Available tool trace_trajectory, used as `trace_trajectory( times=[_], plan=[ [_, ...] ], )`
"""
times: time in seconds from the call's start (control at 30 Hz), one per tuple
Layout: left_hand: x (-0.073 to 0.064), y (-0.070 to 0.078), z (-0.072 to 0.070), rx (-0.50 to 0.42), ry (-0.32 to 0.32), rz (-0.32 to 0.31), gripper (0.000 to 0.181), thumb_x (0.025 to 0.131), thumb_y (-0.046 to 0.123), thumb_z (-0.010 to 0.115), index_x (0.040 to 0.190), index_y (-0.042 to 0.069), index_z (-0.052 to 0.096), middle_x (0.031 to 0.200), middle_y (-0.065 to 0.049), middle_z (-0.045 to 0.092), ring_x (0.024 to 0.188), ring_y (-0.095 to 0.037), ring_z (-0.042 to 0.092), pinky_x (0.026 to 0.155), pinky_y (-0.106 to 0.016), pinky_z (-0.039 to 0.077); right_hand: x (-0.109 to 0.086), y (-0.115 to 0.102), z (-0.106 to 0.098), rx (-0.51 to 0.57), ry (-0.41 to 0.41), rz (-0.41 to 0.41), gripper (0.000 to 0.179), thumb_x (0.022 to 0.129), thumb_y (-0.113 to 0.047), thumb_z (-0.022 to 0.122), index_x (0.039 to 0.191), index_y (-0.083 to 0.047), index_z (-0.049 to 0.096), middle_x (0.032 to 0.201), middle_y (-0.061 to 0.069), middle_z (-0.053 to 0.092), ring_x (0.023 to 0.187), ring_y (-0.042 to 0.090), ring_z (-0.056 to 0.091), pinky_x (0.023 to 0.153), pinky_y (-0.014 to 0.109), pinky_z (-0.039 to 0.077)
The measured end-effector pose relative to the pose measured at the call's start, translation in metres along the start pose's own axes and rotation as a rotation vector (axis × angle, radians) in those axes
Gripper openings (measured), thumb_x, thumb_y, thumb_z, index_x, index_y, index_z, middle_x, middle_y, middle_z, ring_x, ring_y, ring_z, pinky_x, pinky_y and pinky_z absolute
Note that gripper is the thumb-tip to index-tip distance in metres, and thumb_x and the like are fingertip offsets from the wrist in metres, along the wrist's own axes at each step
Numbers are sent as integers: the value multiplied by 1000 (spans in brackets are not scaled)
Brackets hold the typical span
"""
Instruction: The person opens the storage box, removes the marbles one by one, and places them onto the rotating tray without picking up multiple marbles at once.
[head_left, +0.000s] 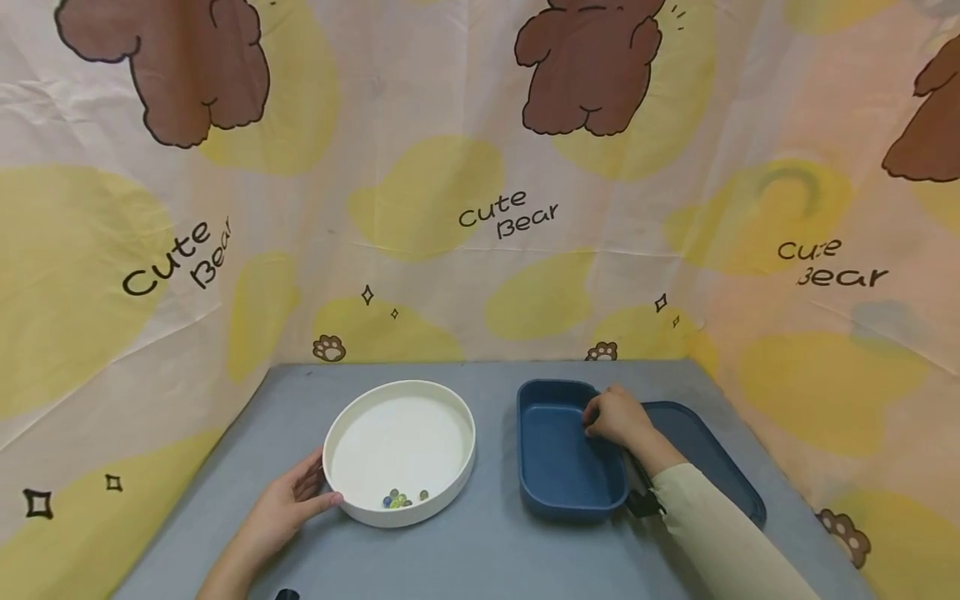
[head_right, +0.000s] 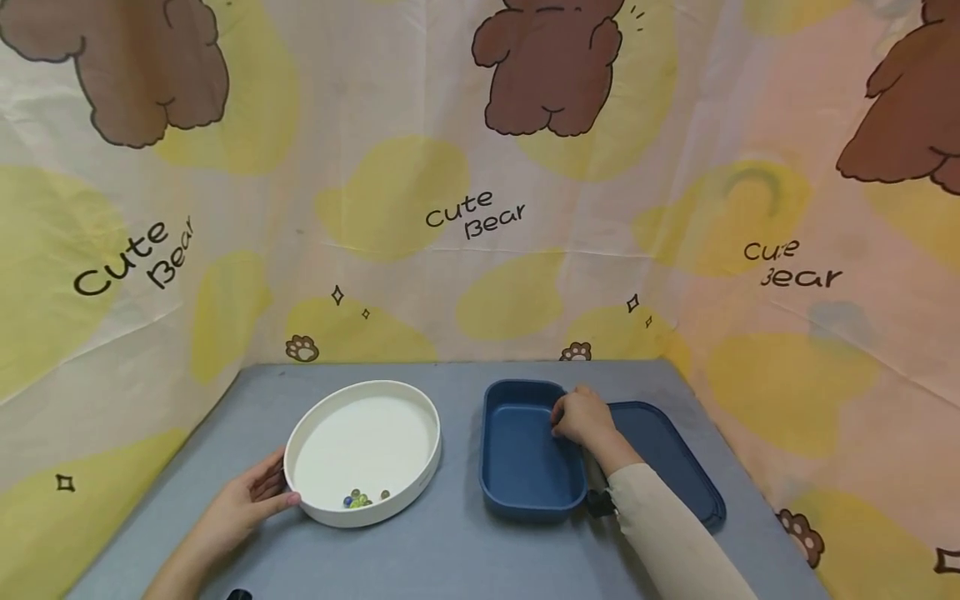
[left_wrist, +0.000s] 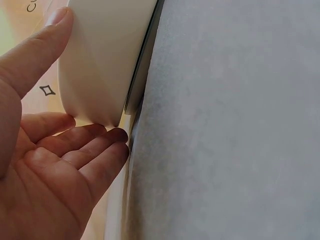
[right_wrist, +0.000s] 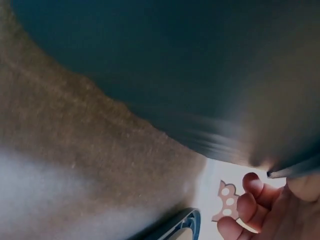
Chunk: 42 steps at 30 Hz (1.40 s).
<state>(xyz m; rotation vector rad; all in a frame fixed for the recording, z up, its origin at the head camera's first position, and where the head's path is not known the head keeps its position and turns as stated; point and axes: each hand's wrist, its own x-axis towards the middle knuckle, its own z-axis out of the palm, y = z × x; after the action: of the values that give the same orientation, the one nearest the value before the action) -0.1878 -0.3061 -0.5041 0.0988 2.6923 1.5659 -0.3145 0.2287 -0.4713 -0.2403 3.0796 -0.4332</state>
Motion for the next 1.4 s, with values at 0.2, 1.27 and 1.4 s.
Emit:
trace_trajectory(
  times=[0.2, 1.27, 1.4],
  plan=[
    [0, 0, 0, 9, 1, -11, 98, 85, 28, 85, 158, -5, 29, 158, -28, 39, 144, -43, 43, 115, -46, 44, 1, -2, 0, -52, 0, -1, 14, 80, -19, 89, 89, -20, 79, 107, 12, 57, 105, 37, 54, 84, 52, 54],
    [2, -3, 1, 15, -3, -31, 100, 84, 28, 86, 158, -7, 28, 157, -30, 39, 144, -43, 44, 115, -48, 44, -1, -4, -7, -98, -89, -69, 18, 73, -20, 94, 81, -15, 79, 100, 10, 61, 98, 31, 57, 85, 49, 58],
    [1, -3, 1, 13, -11, -34, 101, 85, 30, 85, 159, -6, 26, 159, -29, 37, 145, -43, 42, 114, -47, 44, -1, -3, -7, -123, -76, -71, 17, 74, -21, 93, 75, -17, 76, 100, 10, 61, 96, 31, 58, 82, 48, 57]
  ],
)
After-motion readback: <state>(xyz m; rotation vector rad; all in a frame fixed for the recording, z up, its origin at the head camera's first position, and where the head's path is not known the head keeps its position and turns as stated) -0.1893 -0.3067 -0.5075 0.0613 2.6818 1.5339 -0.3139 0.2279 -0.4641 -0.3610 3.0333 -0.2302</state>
